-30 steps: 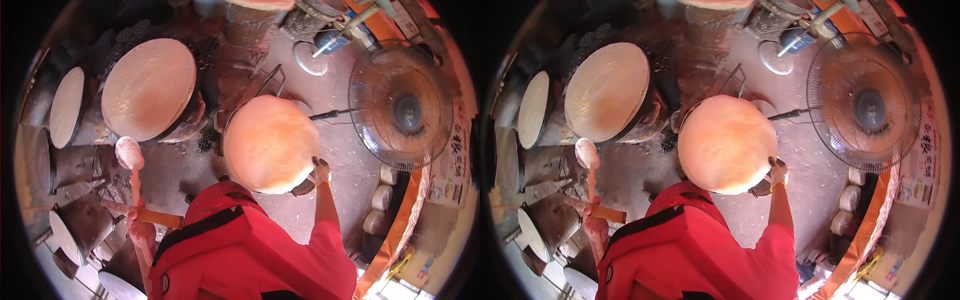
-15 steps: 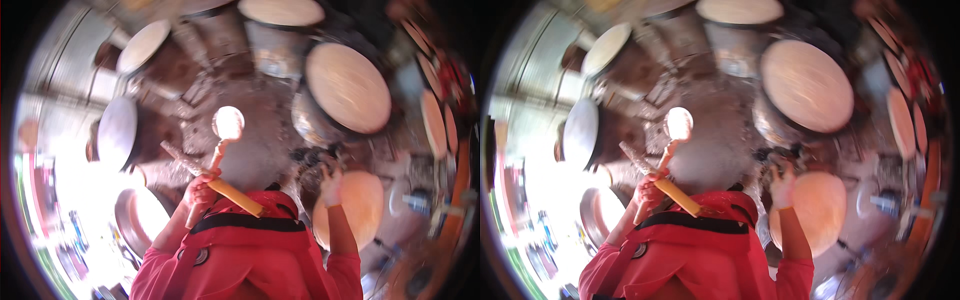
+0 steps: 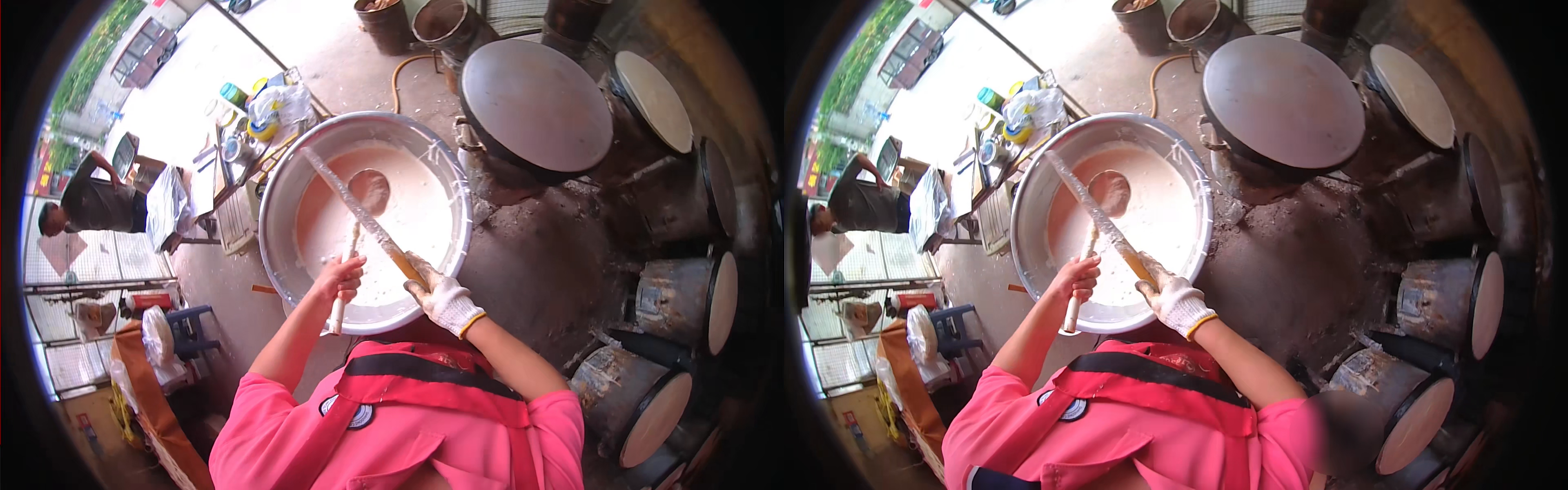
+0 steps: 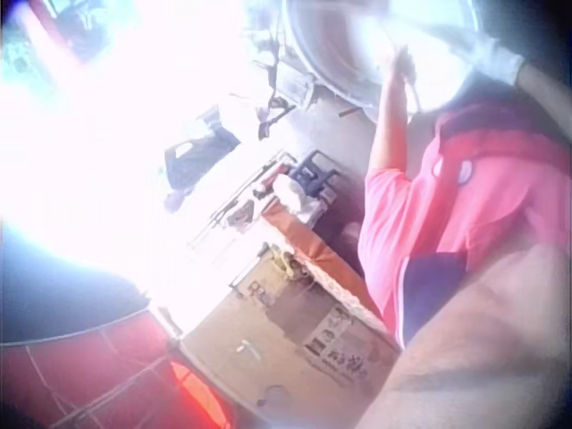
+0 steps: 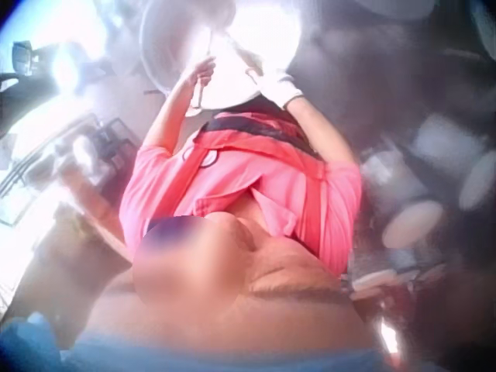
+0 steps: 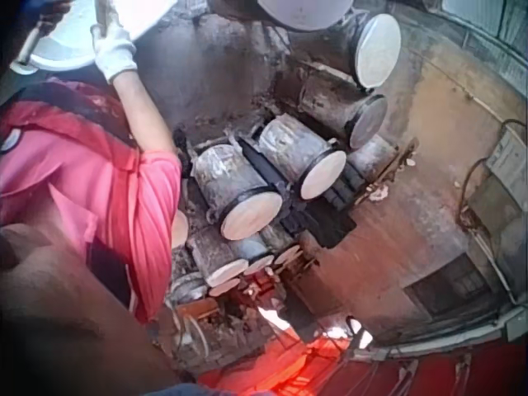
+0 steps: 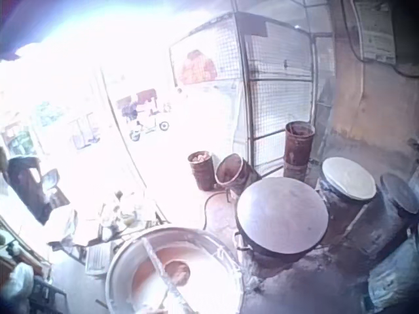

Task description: The person removes cooked flatbreads from heated griddles by hand, scoops batter from a large basin using a ladle, and spreads the batter across the griddles using a wooden stick.

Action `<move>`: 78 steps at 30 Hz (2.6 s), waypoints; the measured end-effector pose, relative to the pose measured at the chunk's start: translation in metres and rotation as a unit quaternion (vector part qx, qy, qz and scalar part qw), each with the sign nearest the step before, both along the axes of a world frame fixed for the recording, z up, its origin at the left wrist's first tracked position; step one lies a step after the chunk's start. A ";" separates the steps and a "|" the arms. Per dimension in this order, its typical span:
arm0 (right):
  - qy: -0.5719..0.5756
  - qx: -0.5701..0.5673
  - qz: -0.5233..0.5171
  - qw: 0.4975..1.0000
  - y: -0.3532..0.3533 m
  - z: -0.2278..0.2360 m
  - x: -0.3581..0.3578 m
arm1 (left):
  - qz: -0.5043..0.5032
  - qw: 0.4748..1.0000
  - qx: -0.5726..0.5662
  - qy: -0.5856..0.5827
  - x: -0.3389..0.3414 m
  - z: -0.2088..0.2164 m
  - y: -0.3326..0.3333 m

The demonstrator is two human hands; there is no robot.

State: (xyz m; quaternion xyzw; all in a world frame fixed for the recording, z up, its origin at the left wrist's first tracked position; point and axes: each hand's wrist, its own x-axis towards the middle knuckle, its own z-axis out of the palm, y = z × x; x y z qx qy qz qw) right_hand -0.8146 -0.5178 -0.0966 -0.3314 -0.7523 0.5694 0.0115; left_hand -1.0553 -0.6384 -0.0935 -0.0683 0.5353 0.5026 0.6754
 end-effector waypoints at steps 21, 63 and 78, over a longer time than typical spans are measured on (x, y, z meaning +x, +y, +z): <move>-0.024 -0.126 0.000 0.992 0.000 -0.087 -0.026 | 0.059 0.965 -0.188 0.170 -0.018 -0.162 -0.015; 0.286 -0.123 -0.015 0.950 0.077 0.125 0.131 | 0.280 0.916 0.235 0.163 0.056 0.176 0.007; 0.211 0.010 -0.181 0.960 0.121 0.009 0.110 | 0.184 0.980 0.019 0.074 0.035 0.089 -0.019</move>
